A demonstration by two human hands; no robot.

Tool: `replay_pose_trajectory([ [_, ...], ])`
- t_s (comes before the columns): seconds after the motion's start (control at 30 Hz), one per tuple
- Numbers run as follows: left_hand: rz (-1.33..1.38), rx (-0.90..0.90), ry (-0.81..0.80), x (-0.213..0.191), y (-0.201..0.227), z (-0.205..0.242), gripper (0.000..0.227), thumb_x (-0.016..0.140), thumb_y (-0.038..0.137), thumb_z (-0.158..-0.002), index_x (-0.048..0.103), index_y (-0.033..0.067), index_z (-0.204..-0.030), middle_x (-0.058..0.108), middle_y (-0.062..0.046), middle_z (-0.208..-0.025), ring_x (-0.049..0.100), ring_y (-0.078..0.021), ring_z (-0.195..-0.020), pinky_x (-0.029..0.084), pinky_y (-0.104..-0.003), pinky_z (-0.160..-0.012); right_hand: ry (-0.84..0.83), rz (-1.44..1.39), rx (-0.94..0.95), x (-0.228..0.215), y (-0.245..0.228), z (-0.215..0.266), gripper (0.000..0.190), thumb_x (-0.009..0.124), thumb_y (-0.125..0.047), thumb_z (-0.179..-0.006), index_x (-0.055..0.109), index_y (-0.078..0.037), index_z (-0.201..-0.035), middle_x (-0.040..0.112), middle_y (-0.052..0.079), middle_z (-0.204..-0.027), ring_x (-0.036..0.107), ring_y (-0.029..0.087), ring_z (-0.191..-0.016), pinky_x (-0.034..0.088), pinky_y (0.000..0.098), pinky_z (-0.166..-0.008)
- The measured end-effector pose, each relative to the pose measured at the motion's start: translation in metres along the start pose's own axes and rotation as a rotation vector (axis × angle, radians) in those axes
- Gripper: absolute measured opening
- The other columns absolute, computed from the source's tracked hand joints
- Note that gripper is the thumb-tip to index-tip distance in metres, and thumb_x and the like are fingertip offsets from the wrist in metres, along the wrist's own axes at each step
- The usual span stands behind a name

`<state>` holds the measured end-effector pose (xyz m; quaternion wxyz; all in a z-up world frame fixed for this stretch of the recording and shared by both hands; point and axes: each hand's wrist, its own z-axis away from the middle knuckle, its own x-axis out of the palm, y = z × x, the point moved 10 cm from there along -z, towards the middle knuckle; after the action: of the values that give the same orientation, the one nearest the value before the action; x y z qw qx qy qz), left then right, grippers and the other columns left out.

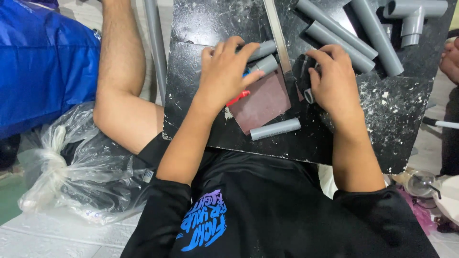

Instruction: Sanding the ends of several PVC pipe sections using a piece of sandpaper fixed to a board on the floor.

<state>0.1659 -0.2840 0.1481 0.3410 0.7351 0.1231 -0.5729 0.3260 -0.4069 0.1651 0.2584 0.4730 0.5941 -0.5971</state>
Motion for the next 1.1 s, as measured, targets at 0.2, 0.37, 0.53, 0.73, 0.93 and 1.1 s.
replay_pose_trajectory([
  [0.2,0.115,-0.007,-0.097,0.024,0.001,-0.016,0.061,0.084,0.05,-0.081,0.063,0.0266,-0.133,0.057,-0.002,-0.112,0.055,-0.0231,-0.099,0.04,-0.042,-0.089,0.102,-0.057,0.006,-0.017,-0.005,-0.006,0.036,0.078,0.009,-0.086,0.072,0.008,-0.122,0.06,0.022,-0.123,0.061,0.037,-0.106,0.052,0.0447,-0.091],
  [0.37,0.155,0.008,-0.132,0.038,-0.002,-0.028,0.065,0.081,0.048,-0.079,0.062,0.0238,-0.136,0.057,-0.004,-0.112,0.057,-0.0254,-0.101,0.044,-0.045,-0.09,0.087,0.025,-0.002,-0.01,-0.001,-0.005,0.032,0.078,0.0,-0.089,0.074,0.002,-0.12,0.06,0.017,-0.127,0.059,0.035,-0.111,0.047,0.0449,-0.095],
  [0.53,0.153,-0.008,-0.207,0.044,-0.007,-0.035,0.068,0.08,0.045,-0.076,0.06,0.0242,-0.137,0.058,-0.006,-0.117,0.057,-0.0262,-0.103,0.046,-0.046,-0.089,0.266,0.189,-0.033,-0.039,-0.012,-0.002,0.03,0.085,-0.006,-0.093,0.077,-0.001,-0.122,0.056,0.014,-0.127,0.051,0.031,-0.106,0.034,0.0432,-0.094],
  [0.73,0.244,0.201,-0.182,0.029,0.012,-0.031,0.083,0.08,0.043,-0.07,0.052,0.0264,-0.146,0.046,-0.007,-0.136,0.047,-0.0278,-0.121,0.041,-0.047,-0.095,0.174,0.24,0.129,-0.022,0.027,-0.001,0.044,0.075,-0.017,-0.1,0.057,0.0,-0.136,0.059,0.022,-0.124,0.05,0.038,-0.109,0.03,0.048,-0.095],
  [0.93,0.226,0.282,-0.126,0.034,0.018,-0.026,0.073,0.092,0.031,-0.059,0.069,0.0241,-0.128,0.045,-0.008,-0.145,0.039,-0.027,-0.134,0.03,-0.046,-0.107,0.116,0.229,0.158,-0.017,0.04,-0.001,0.026,0.067,-0.018,-0.107,0.07,0.0,-0.126,0.068,0.018,-0.119,0.055,0.033,-0.103,0.028,0.0444,-0.092],
  [1.1,0.21,0.318,-0.019,0.027,0.021,-0.025,0.067,0.086,0.025,-0.064,0.068,0.0232,-0.129,0.051,-0.007,-0.142,0.043,-0.0272,-0.135,0.028,-0.047,-0.113,0.065,0.148,0.125,-0.032,0.039,0.004,0.028,0.082,-0.031,-0.101,0.075,-0.005,-0.108,0.062,0.011,-0.099,0.057,0.028,-0.095,0.035,0.0432,-0.092],
])
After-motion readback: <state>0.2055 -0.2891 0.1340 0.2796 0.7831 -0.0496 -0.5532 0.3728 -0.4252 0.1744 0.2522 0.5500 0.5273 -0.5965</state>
